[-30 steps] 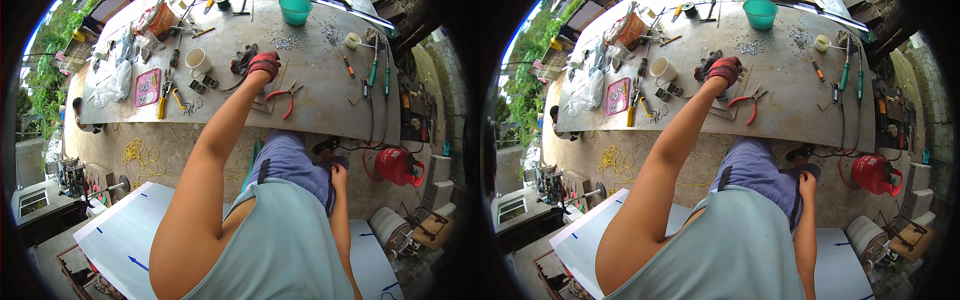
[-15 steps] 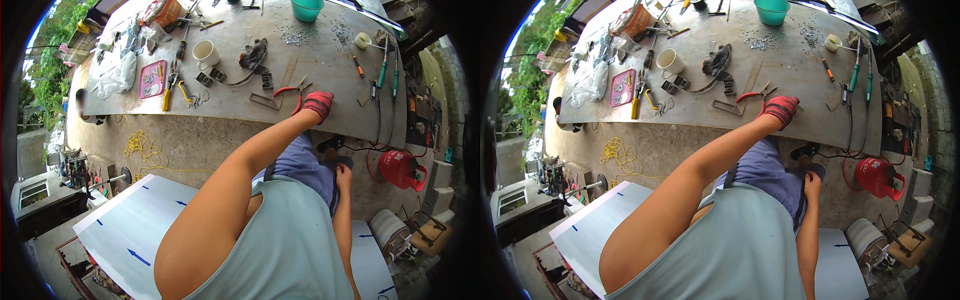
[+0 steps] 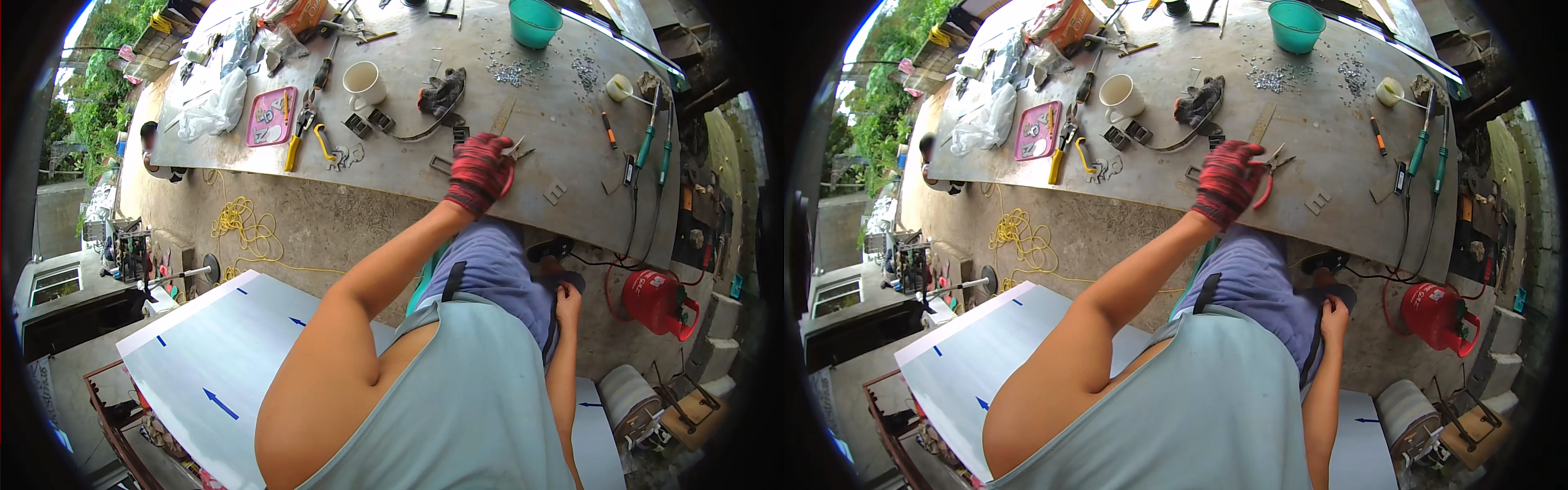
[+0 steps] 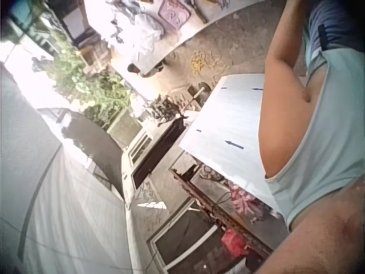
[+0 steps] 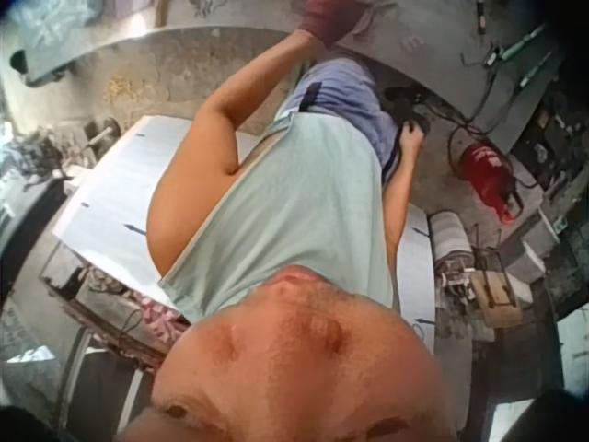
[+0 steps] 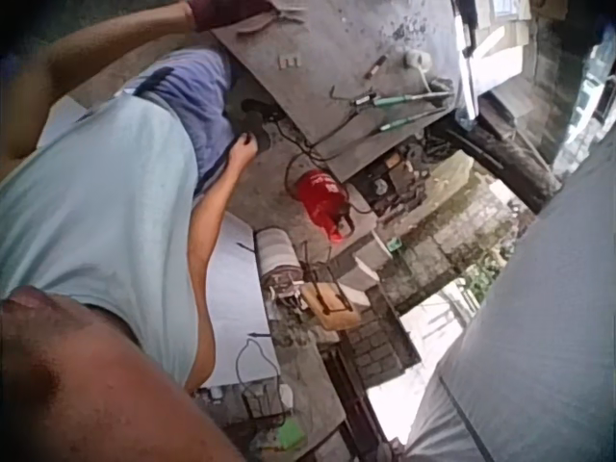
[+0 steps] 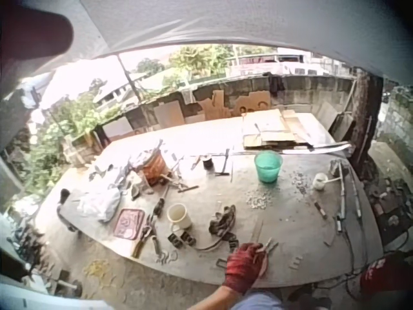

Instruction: The person is assembling small metal letter components by soldering them together.

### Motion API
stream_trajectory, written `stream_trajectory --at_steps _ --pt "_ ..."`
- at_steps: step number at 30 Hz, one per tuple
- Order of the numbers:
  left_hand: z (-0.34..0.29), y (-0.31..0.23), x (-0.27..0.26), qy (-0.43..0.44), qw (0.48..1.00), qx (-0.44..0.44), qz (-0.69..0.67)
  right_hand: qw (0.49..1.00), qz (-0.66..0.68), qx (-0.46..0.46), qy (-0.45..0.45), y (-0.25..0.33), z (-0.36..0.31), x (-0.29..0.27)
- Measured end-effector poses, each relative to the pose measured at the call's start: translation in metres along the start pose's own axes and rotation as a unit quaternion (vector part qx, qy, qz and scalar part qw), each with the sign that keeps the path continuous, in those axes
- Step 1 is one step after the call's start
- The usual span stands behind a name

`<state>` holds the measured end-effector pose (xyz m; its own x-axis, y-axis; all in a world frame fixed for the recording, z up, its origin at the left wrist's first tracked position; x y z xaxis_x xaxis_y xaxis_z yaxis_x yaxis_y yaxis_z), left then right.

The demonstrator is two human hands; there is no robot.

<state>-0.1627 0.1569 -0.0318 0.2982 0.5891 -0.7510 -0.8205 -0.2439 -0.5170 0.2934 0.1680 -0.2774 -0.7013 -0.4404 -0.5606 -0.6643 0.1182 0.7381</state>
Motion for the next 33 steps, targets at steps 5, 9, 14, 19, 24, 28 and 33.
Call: stream_trajectory --at_steps 5,9,14,19,24,28,33 --pt "-0.039 0.124 -0.092 -0.115 0.980 -0.147 0.068 1.000 -0.009 0.005 0.009 0.014 -0.001 0.001" --pt "-0.075 0.213 -0.136 -0.108 0.942 -0.231 0.218 1.000 -0.003 -0.006 0.014 0.012 0.001 0.002" --pt "-0.102 0.270 -0.182 -0.135 0.869 -0.369 0.301 0.999 -0.017 -0.039 0.029 0.025 0.004 0.005" --pt "-0.095 0.325 -0.174 -0.057 0.863 -0.413 0.284 0.999 -0.018 -0.023 0.029 0.020 0.004 0.005" --pt "-0.095 0.349 -0.167 -0.032 0.867 -0.446 0.219 1.000 -0.014 -0.005 0.015 0.011 0.001 0.002" --pt "-0.084 0.335 -0.170 -0.039 0.857 -0.389 0.335 1.000 -0.007 -0.007 0.016 0.014 0.000 0.001" --pt "-0.097 0.357 -0.169 -0.023 0.869 -0.427 0.248 1.000 -0.014 -0.002 0.019 0.017 0.002 0.002"
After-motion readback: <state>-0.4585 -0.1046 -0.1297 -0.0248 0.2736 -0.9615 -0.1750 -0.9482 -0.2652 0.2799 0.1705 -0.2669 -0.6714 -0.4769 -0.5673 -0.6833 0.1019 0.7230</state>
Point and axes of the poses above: each hand's wrist, its own z-axis towards the middle knuckle, its own x-axis out of the palm, y = z × x, the point moved 10 cm from there along z, towards the middle knuckle, and after that the axes turned 8 degrees about z, right-handed, at the moved point
